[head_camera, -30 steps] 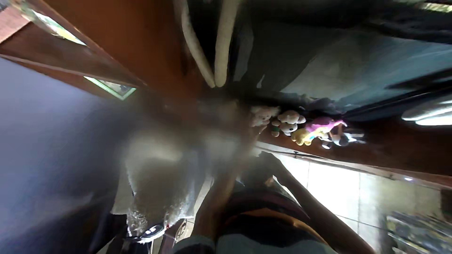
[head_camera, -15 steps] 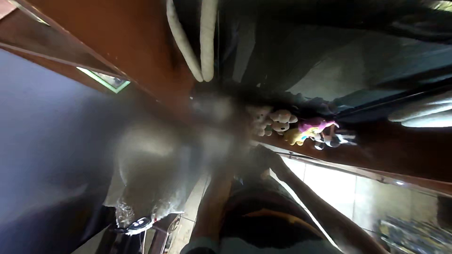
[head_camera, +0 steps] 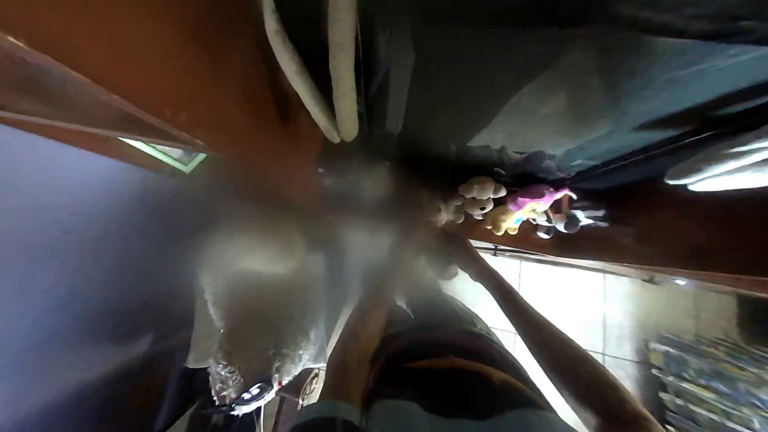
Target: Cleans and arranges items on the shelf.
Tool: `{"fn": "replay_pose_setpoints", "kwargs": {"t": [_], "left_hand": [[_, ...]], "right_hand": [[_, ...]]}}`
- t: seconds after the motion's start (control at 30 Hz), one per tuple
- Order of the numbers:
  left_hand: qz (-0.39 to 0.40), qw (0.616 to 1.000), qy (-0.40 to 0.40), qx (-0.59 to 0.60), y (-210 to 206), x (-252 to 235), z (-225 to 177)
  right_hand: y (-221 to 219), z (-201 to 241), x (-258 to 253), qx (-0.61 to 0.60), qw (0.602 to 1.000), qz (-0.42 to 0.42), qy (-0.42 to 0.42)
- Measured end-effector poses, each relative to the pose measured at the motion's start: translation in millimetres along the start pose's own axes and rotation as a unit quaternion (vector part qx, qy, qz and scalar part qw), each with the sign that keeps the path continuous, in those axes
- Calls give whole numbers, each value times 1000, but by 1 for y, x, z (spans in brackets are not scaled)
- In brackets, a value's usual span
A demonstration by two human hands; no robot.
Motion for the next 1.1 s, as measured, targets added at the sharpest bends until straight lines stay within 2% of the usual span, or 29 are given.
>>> {"fn": "replay_pose_setpoints", "kwargs": {"t": [0.07,0.13,0.17,0.23,0.3,0.43,0.5,0.6,0.7,0.73,0.83,0.87,0.9,0.93,0.97,1.03,1.1], "left_hand": [[-9,998,5,68,0,14,41],[-31,981,27,192,2,41,84],[-39,966,38,255,5,57,101],[-48,942,51,328,11,88,128],[-37,935,79,344,17,122,132],[3,922,100,375,16,159,129],[18,926,113,360,16,167,125],[28,926,114,360,7,167,148],[4,910,101,401,9,177,154],[-3,917,99,385,14,181,150],[-21,946,157,284,34,194,122],[-33,944,112,308,31,191,131],[-36,929,7,369,22,182,150],[-24,892,-113,437,13,169,171],[-38,878,-35,475,6,171,175],[-54,885,131,444,10,185,160],[-26,913,124,389,24,193,140]], "right_hand": [[-17,12,20,15,997,80,-8],[-23,32,30,50,994,97,4],[-20,47,28,75,995,66,19],[-11,79,18,126,987,-57,78],[-17,88,-13,198,964,-137,112],[-64,58,-84,381,914,-75,119],[-74,37,-97,425,888,-94,148],[-66,25,-97,396,894,-186,94],[-49,31,-108,334,902,-273,27],[-44,34,-114,315,904,-288,13],[-40,41,-131,310,895,-321,-18],[-40,41,-132,310,890,-334,-20],[-41,42,-133,310,891,-330,-14],[-44,44,-132,320,896,-307,-1],[-47,45,-130,338,900,-274,18],[-52,47,-125,395,887,-223,83],[-45,50,-121,436,856,-232,150]]}}
Point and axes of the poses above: each hand's wrist, its own x-axis away from the middle knuckle, its own y-axis out of the back of the hand, z = x × y, the point moved 8 cm from there along -x, towards the middle knuckle, and after that the axes turned 2 degrees about z, right-handed, at the moved point
